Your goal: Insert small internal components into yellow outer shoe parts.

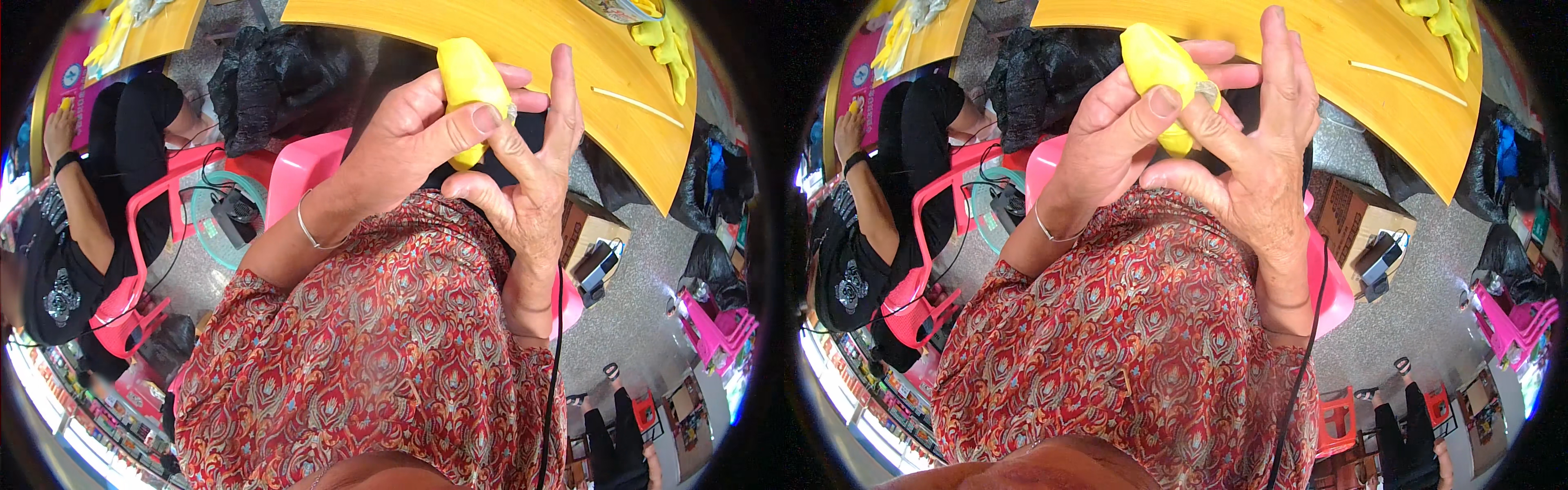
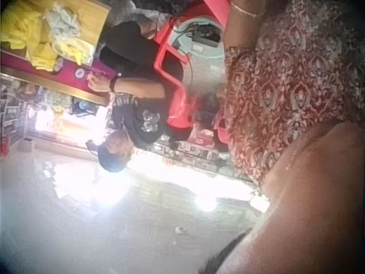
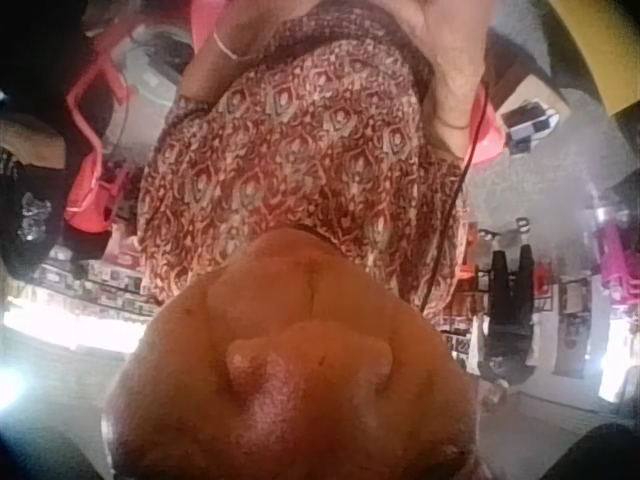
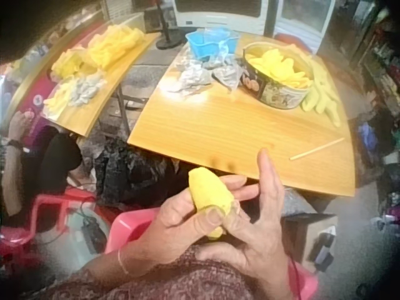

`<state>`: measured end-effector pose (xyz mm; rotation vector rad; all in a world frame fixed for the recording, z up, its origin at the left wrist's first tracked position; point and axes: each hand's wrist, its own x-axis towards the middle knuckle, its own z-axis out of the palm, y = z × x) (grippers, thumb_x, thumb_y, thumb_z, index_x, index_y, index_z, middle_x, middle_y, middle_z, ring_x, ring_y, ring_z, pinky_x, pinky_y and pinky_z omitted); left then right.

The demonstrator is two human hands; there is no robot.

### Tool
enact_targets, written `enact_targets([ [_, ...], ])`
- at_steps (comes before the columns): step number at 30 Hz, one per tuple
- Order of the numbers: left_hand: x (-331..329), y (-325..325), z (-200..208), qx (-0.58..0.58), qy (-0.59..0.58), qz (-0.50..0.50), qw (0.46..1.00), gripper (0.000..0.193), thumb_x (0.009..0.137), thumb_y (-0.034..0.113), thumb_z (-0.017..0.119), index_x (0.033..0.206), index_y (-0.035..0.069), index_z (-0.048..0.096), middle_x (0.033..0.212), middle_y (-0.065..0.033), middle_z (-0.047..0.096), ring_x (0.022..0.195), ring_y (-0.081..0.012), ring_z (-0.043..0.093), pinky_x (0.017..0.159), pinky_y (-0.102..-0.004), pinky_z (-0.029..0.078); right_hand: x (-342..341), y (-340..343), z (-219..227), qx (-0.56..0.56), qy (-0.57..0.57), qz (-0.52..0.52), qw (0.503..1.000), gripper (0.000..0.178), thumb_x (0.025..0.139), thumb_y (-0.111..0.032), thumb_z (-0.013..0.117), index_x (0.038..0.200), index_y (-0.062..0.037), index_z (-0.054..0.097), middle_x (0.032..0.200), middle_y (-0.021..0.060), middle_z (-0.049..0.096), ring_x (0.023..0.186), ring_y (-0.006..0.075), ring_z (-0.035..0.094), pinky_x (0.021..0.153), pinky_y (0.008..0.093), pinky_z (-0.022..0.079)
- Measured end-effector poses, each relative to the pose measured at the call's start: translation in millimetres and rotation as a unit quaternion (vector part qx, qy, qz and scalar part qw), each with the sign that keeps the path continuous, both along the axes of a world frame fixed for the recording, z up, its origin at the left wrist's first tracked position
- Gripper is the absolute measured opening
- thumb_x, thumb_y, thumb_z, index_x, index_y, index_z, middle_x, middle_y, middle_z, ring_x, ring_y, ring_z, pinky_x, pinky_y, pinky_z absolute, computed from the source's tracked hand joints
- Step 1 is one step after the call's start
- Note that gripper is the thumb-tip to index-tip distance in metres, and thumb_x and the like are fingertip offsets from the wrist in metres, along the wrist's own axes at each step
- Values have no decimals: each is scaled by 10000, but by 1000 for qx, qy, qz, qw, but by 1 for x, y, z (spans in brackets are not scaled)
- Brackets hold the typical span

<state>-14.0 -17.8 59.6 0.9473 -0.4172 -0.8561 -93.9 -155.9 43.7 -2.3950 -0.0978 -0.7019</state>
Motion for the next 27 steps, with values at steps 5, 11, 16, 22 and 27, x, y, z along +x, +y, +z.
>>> enact_targets([
  [5, 2, 2, -12, 38, 66, -25, 997, 483, 998, 291, 459, 1360, -19, 381, 1293, -237, 516, 1096, -249, 586, 930, -356, 497, -2, 3, -3, -21, 40, -22, 999, 704, 637, -591, 711, 1205, -179, 658, 1520, 252, 187, 1335, 407, 316, 1039, 463, 321],
  [11, 14, 1, -17, -76, 191, -69, 976, 591, 997, 427, 381, 1393, -10, 335, 1325, -297, 456, 1176, -389, 530, 993, -457, 451, -1, -1, -15, 109, -25, 24, 993, 436, 723, -300, 781, 1098, -91, 702, 1458, 249, 343, 1286, 360, 417, 1024, 423, 362],
  [16, 9, -2, -15, -17, 86, -51, 995, 557, 997, 410, 389, 1349, -22, 397, 1315, -287, 474, 1206, -385, 507, 1008, -458, 440, -1, 8, -17, 111, -65, -32, 991, 350, 644, -243, 796, 972, -132, 745, 1378, 218, 456, 1189, 377, 473, 991, 428, 381],
  [22, 7, 2, -18, -66, 160, -16, 985, 503, 1003, 361, 393, 1310, -36, 437, 1314, -284, 480, 1243, -386, 471, 1012, -456, 439, -4, 9, -15, 81, -101, -61, 990, 327, 663, -202, 785, 983, -142, 749, 1314, 192, 519, 1159, 357, 498, 985, 410, 393],
  [27, 7, 2, -16, -81, 158, -21, 984, 511, 999, 357, 405, 1312, -46, 431, 1315, -290, 476, 1239, -408, 468, 1036, -468, 412, -4, 8, -13, 79, -118, -73, 987, 313, 708, -246, 761, 1003, -142, 741, 1289, 179, 532, 1155, 356, 495, 982, 421, 388],
])
